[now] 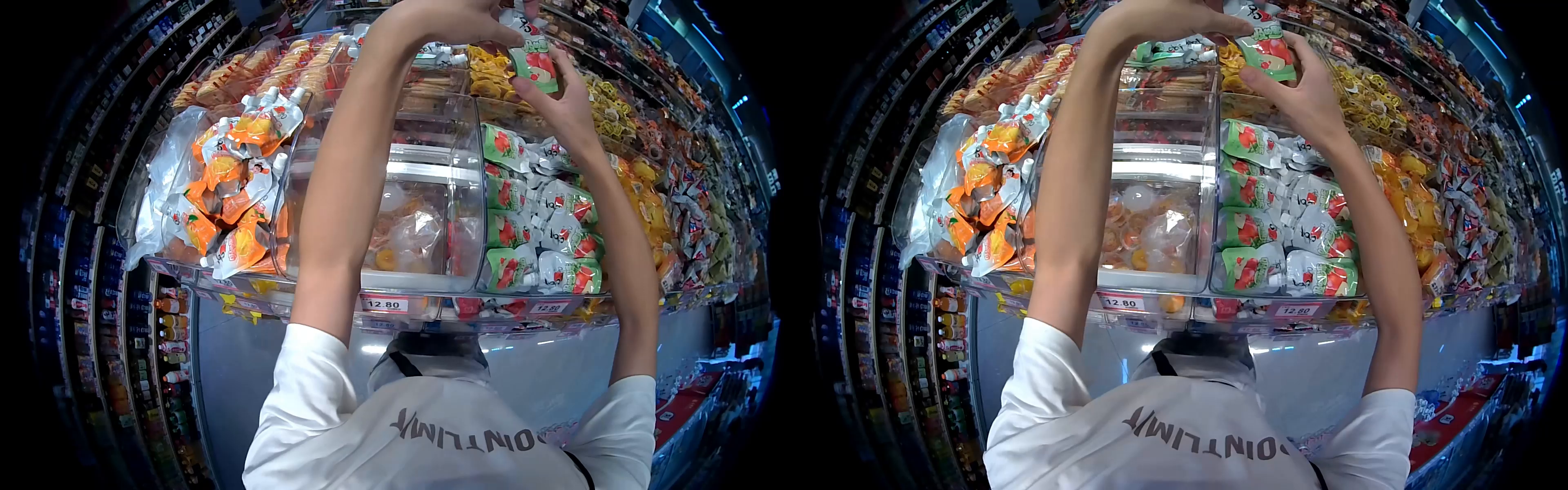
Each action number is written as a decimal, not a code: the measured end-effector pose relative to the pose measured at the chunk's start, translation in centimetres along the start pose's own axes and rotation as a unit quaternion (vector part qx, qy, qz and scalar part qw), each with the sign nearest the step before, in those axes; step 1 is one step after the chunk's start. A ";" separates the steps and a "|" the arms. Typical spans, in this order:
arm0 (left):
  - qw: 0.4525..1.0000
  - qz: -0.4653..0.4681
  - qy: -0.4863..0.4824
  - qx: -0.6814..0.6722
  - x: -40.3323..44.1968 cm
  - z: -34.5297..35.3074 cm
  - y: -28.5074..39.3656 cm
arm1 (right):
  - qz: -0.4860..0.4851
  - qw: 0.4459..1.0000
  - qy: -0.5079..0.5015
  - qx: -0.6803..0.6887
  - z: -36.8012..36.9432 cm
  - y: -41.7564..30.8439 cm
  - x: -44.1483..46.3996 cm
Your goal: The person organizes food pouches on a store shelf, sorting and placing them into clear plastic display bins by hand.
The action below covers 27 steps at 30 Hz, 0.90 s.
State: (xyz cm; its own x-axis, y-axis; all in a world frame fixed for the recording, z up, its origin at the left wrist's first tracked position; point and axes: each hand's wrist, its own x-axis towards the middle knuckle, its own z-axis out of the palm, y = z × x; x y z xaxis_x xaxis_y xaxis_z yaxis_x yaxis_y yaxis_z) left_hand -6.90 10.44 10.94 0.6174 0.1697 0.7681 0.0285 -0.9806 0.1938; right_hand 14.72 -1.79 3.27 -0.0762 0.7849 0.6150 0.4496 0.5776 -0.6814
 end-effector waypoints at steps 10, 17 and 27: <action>0.962 -0.219 -0.161 -0.026 2.0 -1.0 8.2 | -0.048 0.980 0.008 -0.195 -3.0 -0.3 -0.1; 0.942 -0.224 -0.182 -0.173 1.8 0.9 5.9 | -0.063 0.986 -0.042 -0.145 -5.9 -1.8 -0.3; 0.942 -0.173 -0.149 -0.246 1.6 3.1 5.2 | 0.092 0.990 -0.109 0.008 -6.2 -1.3 -0.1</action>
State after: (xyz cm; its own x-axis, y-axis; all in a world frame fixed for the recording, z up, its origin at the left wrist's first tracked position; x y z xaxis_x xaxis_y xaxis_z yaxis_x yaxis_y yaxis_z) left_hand -3.27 5.27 11.31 0.8330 0.3646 0.4162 -0.0539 -0.6951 0.7169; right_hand 19.68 -3.99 6.55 -0.1849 0.9059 0.3810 0.4592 0.4224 -0.7815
